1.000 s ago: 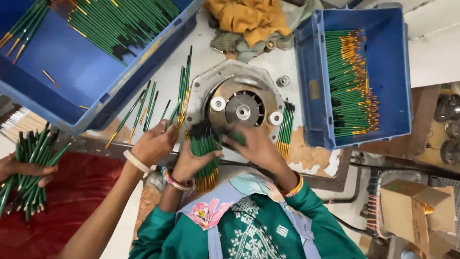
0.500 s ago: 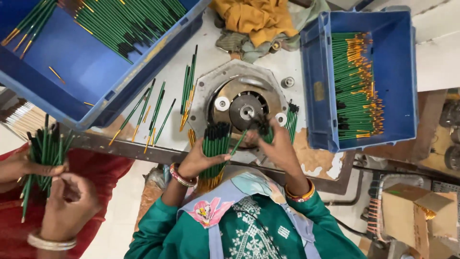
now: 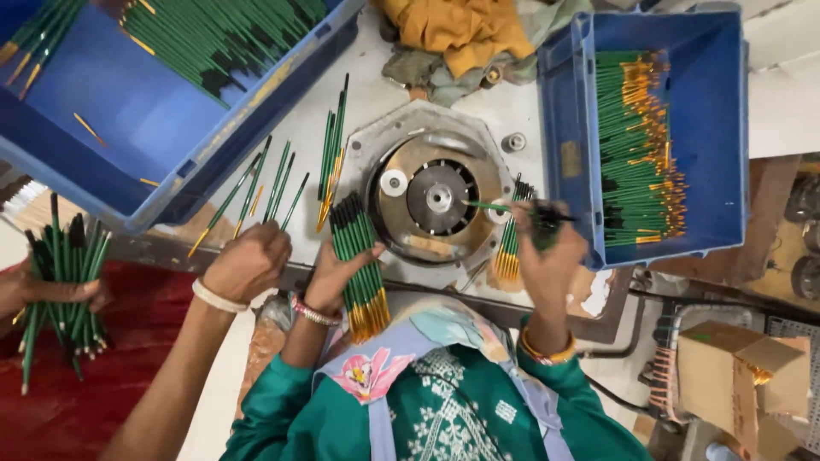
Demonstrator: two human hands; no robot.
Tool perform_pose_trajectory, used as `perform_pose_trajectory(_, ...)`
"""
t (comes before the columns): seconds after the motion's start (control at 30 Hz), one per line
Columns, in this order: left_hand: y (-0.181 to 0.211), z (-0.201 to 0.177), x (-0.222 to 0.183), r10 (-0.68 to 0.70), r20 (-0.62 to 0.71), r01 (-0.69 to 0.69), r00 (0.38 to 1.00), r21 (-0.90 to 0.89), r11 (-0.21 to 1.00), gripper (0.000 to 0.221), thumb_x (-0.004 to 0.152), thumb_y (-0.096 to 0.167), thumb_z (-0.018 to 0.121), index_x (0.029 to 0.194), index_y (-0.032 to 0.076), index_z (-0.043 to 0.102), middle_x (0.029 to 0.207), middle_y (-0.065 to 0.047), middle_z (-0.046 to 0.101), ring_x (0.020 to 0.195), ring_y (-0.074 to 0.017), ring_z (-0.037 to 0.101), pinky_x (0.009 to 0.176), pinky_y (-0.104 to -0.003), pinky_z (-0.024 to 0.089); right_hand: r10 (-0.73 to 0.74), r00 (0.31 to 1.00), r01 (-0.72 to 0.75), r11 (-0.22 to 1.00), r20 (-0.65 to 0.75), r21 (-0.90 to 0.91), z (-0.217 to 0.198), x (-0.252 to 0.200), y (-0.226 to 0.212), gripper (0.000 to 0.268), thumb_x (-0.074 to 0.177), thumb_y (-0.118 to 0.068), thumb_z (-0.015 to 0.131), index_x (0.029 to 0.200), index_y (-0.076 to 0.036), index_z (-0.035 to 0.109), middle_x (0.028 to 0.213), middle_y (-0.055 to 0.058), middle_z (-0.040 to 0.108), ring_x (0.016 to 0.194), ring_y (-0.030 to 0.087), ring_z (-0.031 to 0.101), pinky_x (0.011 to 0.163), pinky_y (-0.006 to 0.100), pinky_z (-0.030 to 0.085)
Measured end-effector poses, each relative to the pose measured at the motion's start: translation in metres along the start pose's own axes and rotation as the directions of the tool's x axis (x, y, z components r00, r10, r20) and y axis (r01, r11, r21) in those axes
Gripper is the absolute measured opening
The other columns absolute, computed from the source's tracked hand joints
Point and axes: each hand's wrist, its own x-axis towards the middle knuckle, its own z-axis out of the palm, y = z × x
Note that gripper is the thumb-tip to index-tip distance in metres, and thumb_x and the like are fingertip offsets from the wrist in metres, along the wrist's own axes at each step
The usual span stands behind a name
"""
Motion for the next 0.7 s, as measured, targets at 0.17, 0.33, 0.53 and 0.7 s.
perform_pose_trajectory(0.17, -0.001, 0.001, -0.002, 0.113, 0.076, -0.111, 0.991, -0.026, 0.993, 0.026, 0.081, 0.003, 0.079, 0.105, -0.001, 0.069, 0.089, -0.009, 0.075, 0.073, -0.0201, 0.075, 0.063, -0.033, 0.063, -0.244, 0.962, 0.267, 0.935, 0.12, -0.233, 0.029, -0.001, 0.008, 0.026, 0.093, -0.014, 0.075, 0.113, 0.003, 0.072, 0.094, 0.018, 0.075, 0.083, 0.028, 0.072, 0.073, 0.038, 0.056)
perform_pose_trajectory(0.33, 0.013, -0.008, -0.006, 0.165, -0.133, -0.182, 0.977, -0.131, 0.974, 0.025, 0.082, 0.0, 0.081, 0.1, 0.001, 0.063, 0.085, -0.008, 0.071, 0.069, -0.0219, 0.072, 0.056, -0.034, 0.059, -0.031, 0.944, 0.051, 0.997, 0.329, -0.053, 0.03, 0.008, -0.033, 0.026, 0.096, -0.026, 0.071, 0.105, -0.002, 0.074, 0.089, 0.015, 0.078, 0.076, 0.029, 0.078, 0.066, 0.038, 0.057)
perform_pose_trajectory(0.53, 0.001, -0.038, -0.032, 0.21, -0.156, -0.23, 0.965, -0.117, 0.966, 0.019, 0.09, 0.004, 0.078, 0.102, -0.001, 0.065, 0.085, -0.007, 0.069, 0.069, -0.0184, 0.07, 0.058, -0.031, 0.058, -0.092, 0.777, 0.204, 0.973, 0.623, -0.11, 0.105, 0.017, -0.062, 0.052, 0.094, -0.046, 0.072, 0.109, 0.004, 0.069, 0.076, 0.026, 0.067, 0.073, 0.045, 0.068, 0.064, 0.049, 0.051)
perform_pose_trajectory(0.7, 0.017, -0.028, -0.057, 0.067, 0.02, -0.069, 0.998, 0.119, 0.99, 0.024, 0.083, 0.006, 0.082, 0.102, -0.006, 0.072, 0.086, -0.013, 0.075, 0.074, -0.0195, 0.073, 0.064, -0.035, 0.061, 0.058, 0.68, 0.044, 0.992, 0.731, -0.12, 0.091, 0.011, -0.072, 0.054, 0.092, -0.052, 0.068, 0.114, -0.002, 0.067, 0.077, 0.022, 0.071, 0.074, 0.042, 0.071, 0.067, 0.045, 0.053)
